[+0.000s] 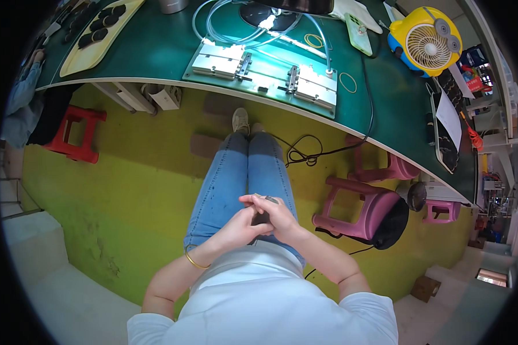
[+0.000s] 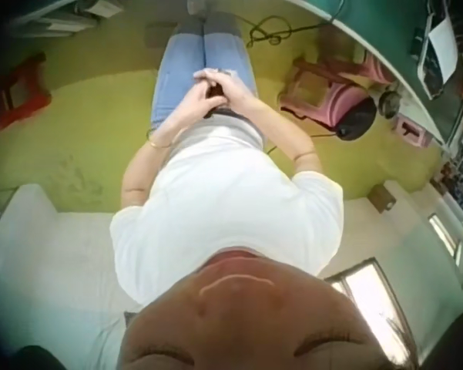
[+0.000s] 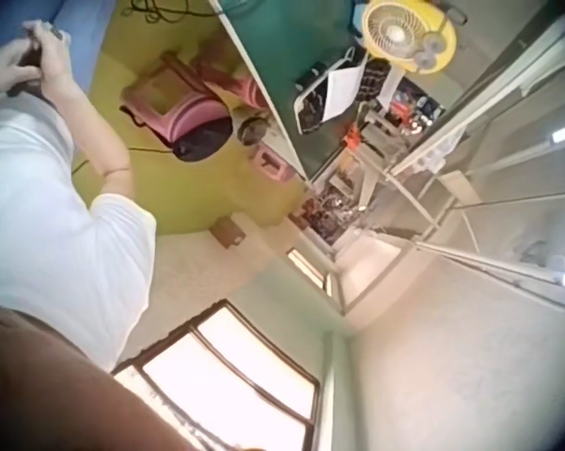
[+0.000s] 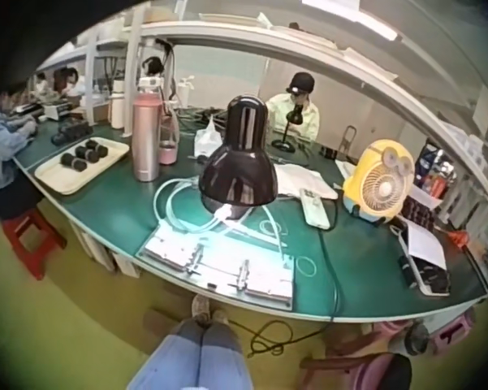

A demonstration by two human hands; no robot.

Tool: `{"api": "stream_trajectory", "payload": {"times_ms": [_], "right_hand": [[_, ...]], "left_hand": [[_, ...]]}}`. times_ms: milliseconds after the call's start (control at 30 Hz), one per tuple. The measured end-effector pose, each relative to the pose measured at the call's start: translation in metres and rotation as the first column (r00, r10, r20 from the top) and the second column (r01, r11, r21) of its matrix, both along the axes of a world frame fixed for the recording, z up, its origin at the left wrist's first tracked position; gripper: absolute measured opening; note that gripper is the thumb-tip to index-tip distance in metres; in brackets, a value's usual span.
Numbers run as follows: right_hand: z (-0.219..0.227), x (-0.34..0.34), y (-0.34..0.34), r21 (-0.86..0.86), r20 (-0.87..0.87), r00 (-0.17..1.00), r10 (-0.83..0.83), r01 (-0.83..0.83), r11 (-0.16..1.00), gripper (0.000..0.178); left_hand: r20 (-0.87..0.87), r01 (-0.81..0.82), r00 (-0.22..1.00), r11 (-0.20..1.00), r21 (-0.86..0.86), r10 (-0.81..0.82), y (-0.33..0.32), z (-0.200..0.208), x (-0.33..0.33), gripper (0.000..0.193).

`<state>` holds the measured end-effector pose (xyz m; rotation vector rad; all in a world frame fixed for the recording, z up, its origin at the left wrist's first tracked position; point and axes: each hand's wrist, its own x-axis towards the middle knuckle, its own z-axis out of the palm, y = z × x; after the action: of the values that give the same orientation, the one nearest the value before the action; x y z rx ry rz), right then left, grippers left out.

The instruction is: Assembling small electronic components at a factory workstation.

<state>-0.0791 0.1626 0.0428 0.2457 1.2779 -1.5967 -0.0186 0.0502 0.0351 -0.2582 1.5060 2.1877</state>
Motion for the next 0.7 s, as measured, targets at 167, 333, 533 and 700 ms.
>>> {"api": "stream_trajectory", "payload": {"times_ms": [167, 333, 533, 700], "right_hand": [[-0.005, -0.004, 0.008, -0.004, -0.15, 0.989, 0.012, -0.013, 1.0, 0.033], [0.003, -0.032, 0.011, 0.06, -0.72, 0.675, 0.161, -0.17, 0.984, 0.036], [0.009, -0.037, 0.012, 0.305, -0.754, 0.511, 0.413, -0.284, 0.909, 0.035], [0.021, -0.052, 0.0, 0.54, -0.744, 0.458, 0.486, -0.014, 0.841, 0.026]], "left_hand": [[0.108, 0.118, 0.988, 0.988, -0.101, -0.107, 0.004, 0.0, 0.011, 0.013], [0.155, 0.2, 0.962, 0.968, 0.153, -0.223, 0.001, -0.012, 0.023, 0.01], [0.161, 0.162, 0.964, 0.95, 0.267, -0.21, 0.0, -0.02, 0.021, 0.006], [0.281, -0.234, 0.955, 0.826, 0.512, 0.096, -0.017, -0.005, -0.027, 0.006]]}}
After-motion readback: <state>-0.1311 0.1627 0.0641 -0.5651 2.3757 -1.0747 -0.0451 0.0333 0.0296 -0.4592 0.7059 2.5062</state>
